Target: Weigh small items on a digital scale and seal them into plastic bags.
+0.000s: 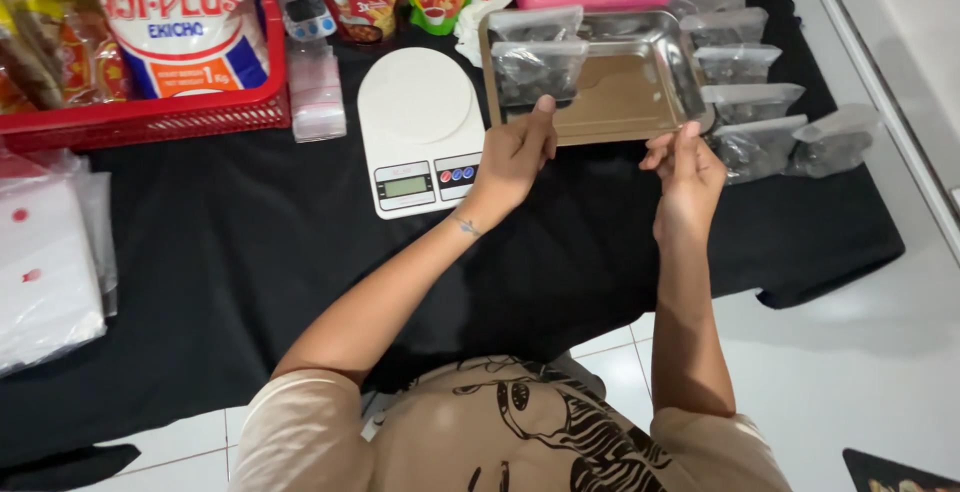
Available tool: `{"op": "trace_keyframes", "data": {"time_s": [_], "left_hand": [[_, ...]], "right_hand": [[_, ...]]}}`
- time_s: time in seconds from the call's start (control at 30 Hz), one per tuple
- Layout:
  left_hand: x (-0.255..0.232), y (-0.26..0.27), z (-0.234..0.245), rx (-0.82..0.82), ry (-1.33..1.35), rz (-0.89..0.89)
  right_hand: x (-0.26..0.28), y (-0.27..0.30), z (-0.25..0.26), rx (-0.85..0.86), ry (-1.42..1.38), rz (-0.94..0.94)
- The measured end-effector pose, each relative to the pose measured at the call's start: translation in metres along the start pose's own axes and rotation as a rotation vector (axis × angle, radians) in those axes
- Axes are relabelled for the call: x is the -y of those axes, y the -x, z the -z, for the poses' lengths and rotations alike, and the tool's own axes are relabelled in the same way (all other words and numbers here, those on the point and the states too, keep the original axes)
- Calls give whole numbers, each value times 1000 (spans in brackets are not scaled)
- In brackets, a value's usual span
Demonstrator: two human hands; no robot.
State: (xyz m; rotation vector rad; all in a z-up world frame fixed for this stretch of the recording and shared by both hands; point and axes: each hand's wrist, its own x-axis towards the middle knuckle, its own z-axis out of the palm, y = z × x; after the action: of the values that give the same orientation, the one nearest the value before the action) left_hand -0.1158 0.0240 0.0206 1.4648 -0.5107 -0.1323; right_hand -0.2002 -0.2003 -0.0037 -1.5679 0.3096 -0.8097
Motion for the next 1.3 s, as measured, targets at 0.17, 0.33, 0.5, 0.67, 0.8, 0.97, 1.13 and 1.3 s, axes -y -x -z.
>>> {"op": "trace_keyframes", "data": {"time_s": [0.17,0.33,0.5,0.67,0.8,0.97,1.13,1.3], "left_hand": [[-6,-4,-17,76,-10,16],[-13,-11,-46,134,53,-17],[-13,-28,-85,194,-59,-123],[14,-45,-148,187,-25,-271],[32,-57,-199,107,-239,-479],[43,-75,-252,176,-311,-474],[26,-88,-285,300,-510,-401],[51,-103,-327,376,-599,-406]], "right_hand": [[3,2,24,-53,47,16],[10,-8,62,-166,68,42],[49,-16,96,-289,120,66],[56,-42,158,-393,164,149],[47,-69,208,-450,252,130],[41,-96,248,-433,458,70],[2,-140,298,-373,452,-110],[-19,-168,310,-266,452,-215]]}}
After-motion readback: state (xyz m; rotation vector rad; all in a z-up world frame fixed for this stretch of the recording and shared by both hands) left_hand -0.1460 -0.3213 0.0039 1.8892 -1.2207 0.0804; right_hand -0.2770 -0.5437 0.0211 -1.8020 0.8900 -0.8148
